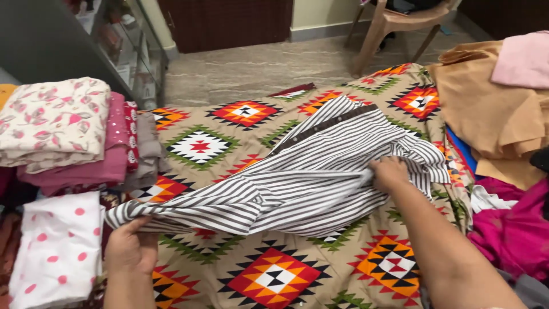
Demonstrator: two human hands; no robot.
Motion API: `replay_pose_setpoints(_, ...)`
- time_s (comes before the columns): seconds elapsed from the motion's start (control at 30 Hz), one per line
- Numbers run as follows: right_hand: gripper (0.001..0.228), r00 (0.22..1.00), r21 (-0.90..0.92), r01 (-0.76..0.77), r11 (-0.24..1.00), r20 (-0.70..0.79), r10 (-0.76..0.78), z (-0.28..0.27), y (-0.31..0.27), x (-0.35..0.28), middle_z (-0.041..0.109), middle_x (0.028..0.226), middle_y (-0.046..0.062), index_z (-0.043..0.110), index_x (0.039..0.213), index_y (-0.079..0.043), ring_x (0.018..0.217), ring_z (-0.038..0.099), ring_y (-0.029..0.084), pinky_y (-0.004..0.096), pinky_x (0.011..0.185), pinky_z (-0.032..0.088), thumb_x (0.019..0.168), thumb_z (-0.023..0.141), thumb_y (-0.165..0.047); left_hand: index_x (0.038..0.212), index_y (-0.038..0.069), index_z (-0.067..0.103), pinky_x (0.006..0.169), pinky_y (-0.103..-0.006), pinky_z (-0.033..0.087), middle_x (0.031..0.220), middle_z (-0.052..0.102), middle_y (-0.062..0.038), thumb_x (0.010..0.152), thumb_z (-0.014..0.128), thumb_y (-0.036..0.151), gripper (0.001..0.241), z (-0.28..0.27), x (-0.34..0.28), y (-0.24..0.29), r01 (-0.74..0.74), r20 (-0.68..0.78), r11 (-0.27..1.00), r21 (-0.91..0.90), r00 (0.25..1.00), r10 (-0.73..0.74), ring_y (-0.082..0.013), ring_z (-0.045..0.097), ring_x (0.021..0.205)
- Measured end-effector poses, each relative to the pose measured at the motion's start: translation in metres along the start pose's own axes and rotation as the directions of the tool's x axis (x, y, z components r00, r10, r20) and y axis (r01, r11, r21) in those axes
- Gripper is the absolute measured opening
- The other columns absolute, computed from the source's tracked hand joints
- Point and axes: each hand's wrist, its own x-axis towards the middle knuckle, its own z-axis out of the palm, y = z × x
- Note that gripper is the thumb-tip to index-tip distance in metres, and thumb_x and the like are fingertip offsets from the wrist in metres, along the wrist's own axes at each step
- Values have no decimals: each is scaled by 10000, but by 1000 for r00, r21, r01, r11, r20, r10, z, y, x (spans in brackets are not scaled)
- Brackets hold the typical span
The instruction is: Folding items of clothing on a bed.
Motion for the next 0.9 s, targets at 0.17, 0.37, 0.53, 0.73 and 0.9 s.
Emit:
replay_pose_setpoints(0.17, 446, 990, 27, -135, 990, 48, 134, -37, 18, -45, 640, 1312, 29, 754, 1168, -326, 1336, 514, 287, 460, 1100, 418, 758, 760, -150, 1097, 5, 663, 1005, -417, 535, 1130, 709, -108, 862, 521, -63, 283, 19, -13, 5, 8, -22, 999, 49, 1000, -6, -249, 684, 1060)
replay_pose_setpoints(0.37, 344, 892, -17, 22, 1000, -451, -27, -100, 30, -121, 612, 1379, 35, 771, 867, -229, 1367, 451, 304, 487, 1120, 321, 537, 838, -162, 1132, 86, 691, 804, -338, 474, 1050, 733, -41, 854, 627, -68, 324, 38, -34, 10, -129, -140, 961, 244, 976, 167, -175, 693, 933)
replay_pose_setpoints(0.53, 195, 761, 225, 433, 873, -609, -221, -106, 71, -153, 739, 1072, 22, 651, 799, -105, 1205, 620, 269, 441, 1032, 460, 636, 758, -96, 1194, -1, 725, 748, -377, 511, 963, 748, -56, 1005, 743, 116, 223, 18, -42, 2, -403, 109, 436, 805, 822, 559, -189, 670, 850)
replay_pose_setpoints(0.73, 229, 917, 920, 390, -36, -391, -73, -73, 146, -168, 692, 896, 36, 566, 817, -33, 923, 615, 136, 308, 882, 480, 979, 726, -12, 1313, 145, 507, 880, -576, 541, 1099, 676, -75, 1022, 551, 269, 320, 75, -89, 61, 49, -175, 999, 12, 984, -46, -369, 664, 1031)
replay_pose_setpoints(0.9, 276, 962, 967, 58, 247, 12, -272, -179, 108, -223, 741, 969, 19, 715, 1116, -37, 901, 649, 112, 270, 816, 522, 844, 759, -21, 1403, 177, 573, 1112, -523, 478, 1464, 587, -135, 1132, 410, 293, 337, 119, -129, 136, -168, 354, 974, -153, 911, 213, -304, 589, 1342)
